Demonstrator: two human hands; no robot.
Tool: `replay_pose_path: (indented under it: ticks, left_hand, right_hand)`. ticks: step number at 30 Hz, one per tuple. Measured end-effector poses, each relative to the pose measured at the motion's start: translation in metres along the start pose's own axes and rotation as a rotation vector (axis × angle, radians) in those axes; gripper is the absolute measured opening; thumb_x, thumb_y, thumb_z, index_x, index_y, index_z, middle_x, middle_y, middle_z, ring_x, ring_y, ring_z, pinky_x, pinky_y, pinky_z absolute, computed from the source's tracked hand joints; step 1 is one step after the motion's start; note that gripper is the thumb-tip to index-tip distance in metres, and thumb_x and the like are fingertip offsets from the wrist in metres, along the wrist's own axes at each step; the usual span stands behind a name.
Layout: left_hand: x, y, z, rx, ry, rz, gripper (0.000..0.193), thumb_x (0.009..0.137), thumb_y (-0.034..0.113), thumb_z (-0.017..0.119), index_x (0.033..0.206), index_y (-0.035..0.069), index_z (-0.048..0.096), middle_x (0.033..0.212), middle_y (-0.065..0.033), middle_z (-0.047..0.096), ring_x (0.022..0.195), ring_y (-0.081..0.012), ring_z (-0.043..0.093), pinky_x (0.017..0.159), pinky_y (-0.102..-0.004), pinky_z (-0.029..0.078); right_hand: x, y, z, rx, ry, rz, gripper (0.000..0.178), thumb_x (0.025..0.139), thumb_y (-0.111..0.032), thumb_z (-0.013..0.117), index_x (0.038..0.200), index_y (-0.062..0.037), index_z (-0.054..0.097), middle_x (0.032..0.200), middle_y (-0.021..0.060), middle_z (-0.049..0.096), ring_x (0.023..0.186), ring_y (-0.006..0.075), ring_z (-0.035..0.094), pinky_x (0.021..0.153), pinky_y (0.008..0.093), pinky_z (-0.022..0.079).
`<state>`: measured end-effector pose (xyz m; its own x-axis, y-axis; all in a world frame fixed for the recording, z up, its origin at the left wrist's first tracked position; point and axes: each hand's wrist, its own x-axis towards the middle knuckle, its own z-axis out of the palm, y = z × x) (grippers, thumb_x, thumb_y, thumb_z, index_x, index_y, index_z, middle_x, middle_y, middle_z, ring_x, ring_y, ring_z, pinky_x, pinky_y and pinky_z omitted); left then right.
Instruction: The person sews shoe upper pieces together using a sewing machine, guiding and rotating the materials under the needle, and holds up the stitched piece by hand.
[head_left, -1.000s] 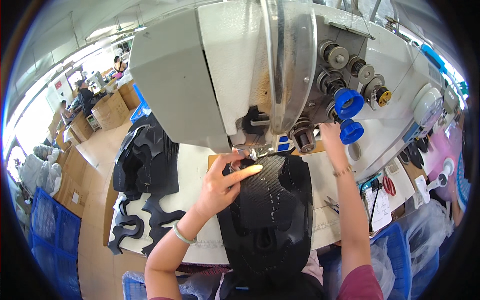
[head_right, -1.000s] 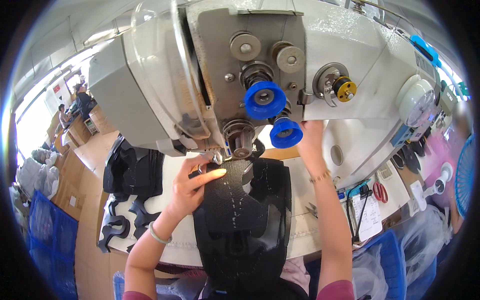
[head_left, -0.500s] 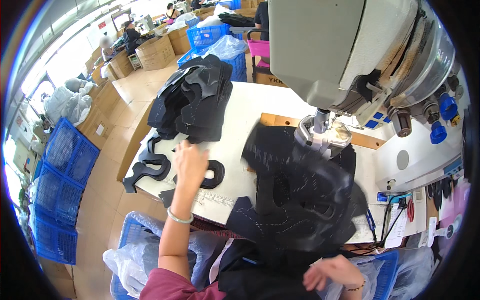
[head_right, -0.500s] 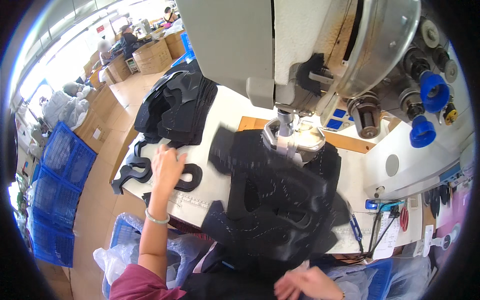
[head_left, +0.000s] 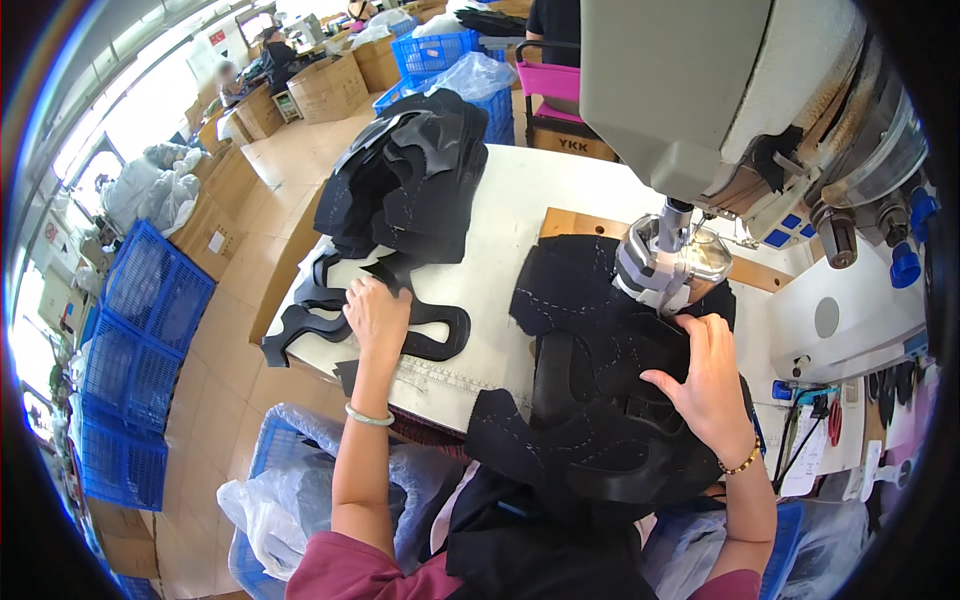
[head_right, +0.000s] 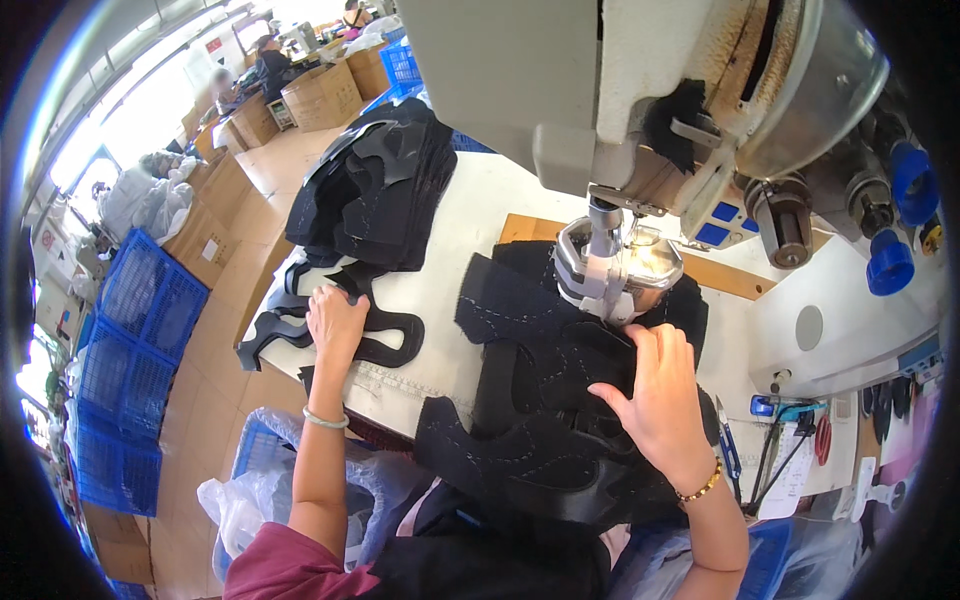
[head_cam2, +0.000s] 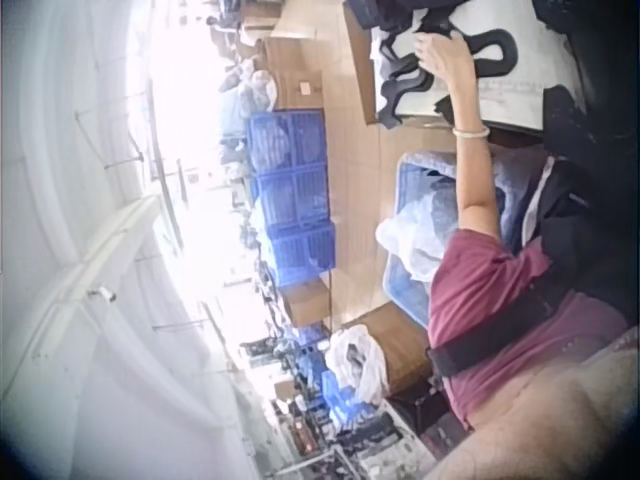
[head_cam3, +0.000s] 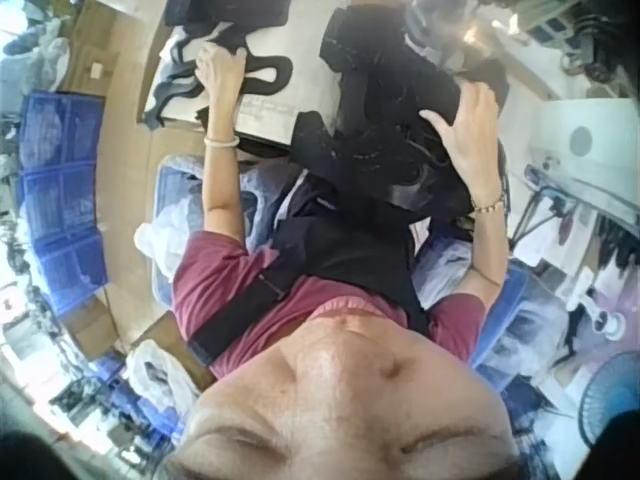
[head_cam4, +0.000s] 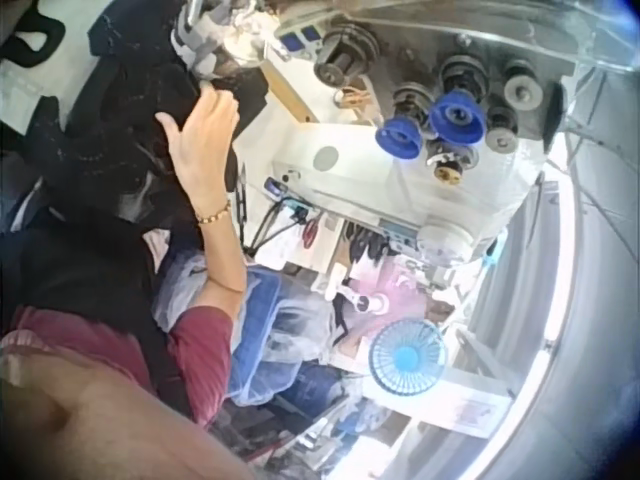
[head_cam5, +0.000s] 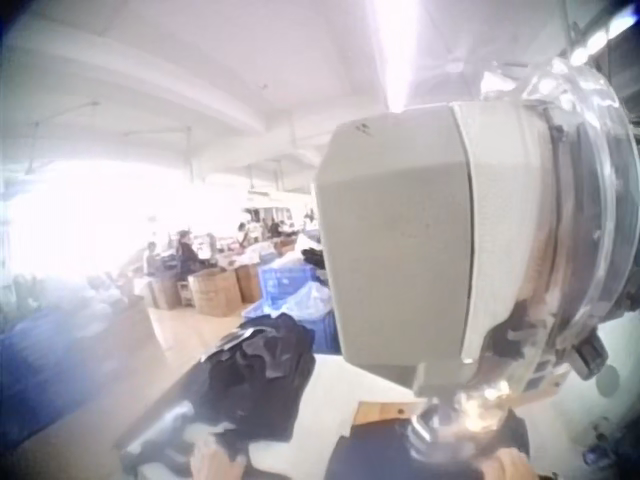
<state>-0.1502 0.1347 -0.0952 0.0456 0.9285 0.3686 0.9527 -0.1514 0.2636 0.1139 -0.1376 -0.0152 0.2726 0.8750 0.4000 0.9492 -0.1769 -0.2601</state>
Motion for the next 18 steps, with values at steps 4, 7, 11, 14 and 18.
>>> replay_pose_path:
  ticks: [4, 7, 11, 14, 18]
  left_hand:
    - [0.003, -0.01, -0.007, -0.113, 0.136, 0.007, 0.025, 0.077, 0.021, 0.064, 0.082, -0.001, 0.054, 0.088, -0.0166, 0.06, 0.088, -0.0328, 0.058, 0.078, -0.0405, 0.044]
    - [0.004, 0.004, -0.02, -0.446, 0.241, 0.04, 0.029, 0.082, 0.027, 0.064, 0.091, 0.0, 0.059, 0.086, -0.0187, 0.064, 0.075, -0.0327, 0.061, 0.07, -0.0419, 0.046]
    - [0.024, -0.017, -0.048, -1.019, 0.051, -0.161, 0.028, 0.087, 0.03, 0.059, 0.085, 0.002, 0.058, 0.072, -0.0062, 0.058, 0.06, -0.0141, 0.052, 0.055, -0.024, 0.041]
    - [0.045, -0.07, -0.057, -2.236, -0.366, 0.07, 0.021, 0.096, 0.02, 0.046, 0.079, 0.007, 0.046, 0.058, 0.0011, 0.034, 0.05, -0.0077, 0.031, 0.045, -0.0201, 0.029]
    - [0.0, -0.013, -0.133, -2.471, -0.461, 0.265, 0.019, 0.099, 0.015, 0.036, 0.082, 0.008, 0.039, 0.057, 0.0001, 0.032, 0.046, -0.0081, 0.027, 0.041, -0.0226, 0.027]
  right_hand:
    - [0.011, 0.007, -0.001, 0.381, 0.025, 0.015, 0.03, 0.077, -0.018, 0.071, 0.095, -0.0007, 0.054, 0.086, 0.0118, 0.055, 0.074, 0.0282, 0.055, 0.066, 0.0317, 0.045]
    - [0.024, 0.021, -0.015, 0.835, -0.154, 0.209, 0.022, 0.08, -0.016, 0.069, 0.09, -0.0009, 0.055, 0.082, 0.0041, 0.06, 0.074, 0.0112, 0.054, 0.067, 0.026, 0.044]
    - [0.035, 0.016, -0.02, 1.222, -0.196, 0.361, 0.022, 0.082, -0.013, 0.067, 0.097, 0.0009, 0.059, 0.088, 0.0002, 0.062, 0.079, 0.0042, 0.054, 0.071, 0.0208, 0.045]
    - [0.03, 0.017, -0.017, 0.996, -0.046, 0.224, 0.023, 0.082, -0.012, 0.066, 0.097, 0.0035, 0.061, 0.083, 0.0041, 0.064, 0.076, 0.0047, 0.055, 0.068, 0.0224, 0.046]
    - [0.027, 0.007, -0.024, 0.634, 0.094, 0.12, 0.024, 0.079, -0.019, 0.064, 0.094, -0.0012, 0.06, 0.073, 0.0141, 0.063, 0.064, 0.0212, 0.062, 0.059, 0.0309, 0.047]
